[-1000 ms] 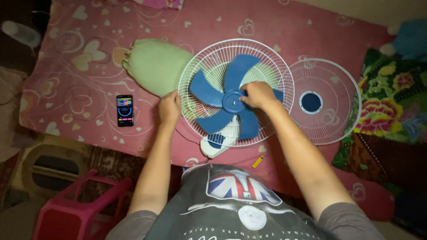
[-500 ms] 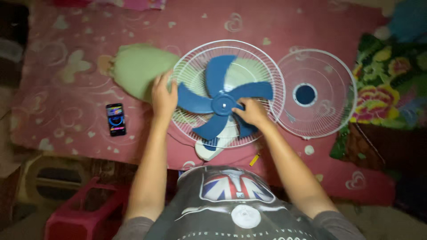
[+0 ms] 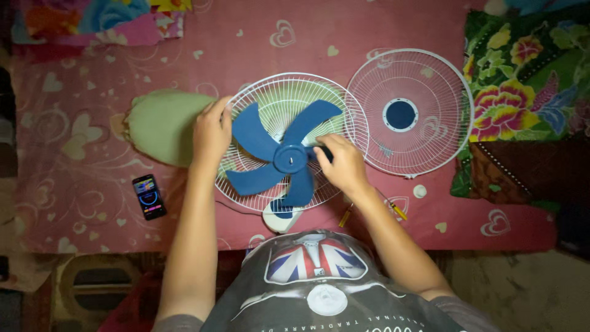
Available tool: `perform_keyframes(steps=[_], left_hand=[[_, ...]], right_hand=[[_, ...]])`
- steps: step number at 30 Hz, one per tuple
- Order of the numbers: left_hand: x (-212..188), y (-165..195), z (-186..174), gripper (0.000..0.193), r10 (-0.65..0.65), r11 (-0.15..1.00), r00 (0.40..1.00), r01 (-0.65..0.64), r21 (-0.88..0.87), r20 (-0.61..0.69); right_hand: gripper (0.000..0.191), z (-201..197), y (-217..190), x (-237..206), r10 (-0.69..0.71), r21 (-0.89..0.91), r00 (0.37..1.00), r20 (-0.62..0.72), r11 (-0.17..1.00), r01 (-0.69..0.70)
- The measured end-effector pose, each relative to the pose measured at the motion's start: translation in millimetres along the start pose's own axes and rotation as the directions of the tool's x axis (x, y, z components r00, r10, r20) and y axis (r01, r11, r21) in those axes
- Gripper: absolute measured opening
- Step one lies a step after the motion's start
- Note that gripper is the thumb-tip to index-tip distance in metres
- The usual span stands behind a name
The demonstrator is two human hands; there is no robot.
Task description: The person disassembles a table fan on a bed. They use a screwdriver to loosen the front grille, remove the grille cover, unscrew the blade cap, take off the blue fan blades, and set the blades and grille aside on the bed while working on the rear housing.
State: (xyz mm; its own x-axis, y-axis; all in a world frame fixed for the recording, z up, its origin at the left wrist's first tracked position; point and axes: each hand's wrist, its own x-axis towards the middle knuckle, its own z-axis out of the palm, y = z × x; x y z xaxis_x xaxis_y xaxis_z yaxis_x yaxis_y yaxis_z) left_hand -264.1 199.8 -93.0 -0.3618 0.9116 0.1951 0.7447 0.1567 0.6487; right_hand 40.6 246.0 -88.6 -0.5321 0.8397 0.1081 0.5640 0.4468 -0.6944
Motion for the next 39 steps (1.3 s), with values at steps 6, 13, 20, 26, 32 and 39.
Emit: perform_keyframes(steps=[6, 13, 20, 26, 32, 39], left_hand=[[-24, 42, -2, 0.03, 0.08, 0.994, 0.996, -0.078, -0.082, 0.027], [-37, 70, 6, 0.036, 0.223, 0.956, 0.975, -0.219, -0.196, -0.002], [-45, 84, 20, 0.037, 0.254, 0.938, 0.967, -0.241, -0.247, 0.022], [-55, 106, 28, 0.039, 0.346, 0.893, 0.938, -0.331, -0.307, -0.004], [-76, 122, 34, 0.04, 0.348, 0.868, 0.937, -0.318, -0.382, 0.011], [-93, 136, 39, 0.038, 0.333, 0.851, 0.943, -0.292, -0.436, 0.018]], right_hand=[[0.044, -8, 5, -3, -0.274, -0.185, 0.962, -0.021, 0.946, 0.265], [0.059, 13, 32, -43, -0.056, -0.005, 0.995, 0.081, 0.998, 0.057], [0.081, 40, 33, -59, 0.13, -0.127, 0.983, -0.134, 0.981, -0.147], [0.078, 37, 36, -58, 0.266, -0.032, 0.933, -0.243, 0.959, -0.282], [0.076, 33, 45, -79, 0.401, 0.3, 0.897, -0.184, 0.892, -0.337], [0.081, 30, 56, -104, 0.148, 0.028, 0.937, -0.316, 0.989, -0.147]])
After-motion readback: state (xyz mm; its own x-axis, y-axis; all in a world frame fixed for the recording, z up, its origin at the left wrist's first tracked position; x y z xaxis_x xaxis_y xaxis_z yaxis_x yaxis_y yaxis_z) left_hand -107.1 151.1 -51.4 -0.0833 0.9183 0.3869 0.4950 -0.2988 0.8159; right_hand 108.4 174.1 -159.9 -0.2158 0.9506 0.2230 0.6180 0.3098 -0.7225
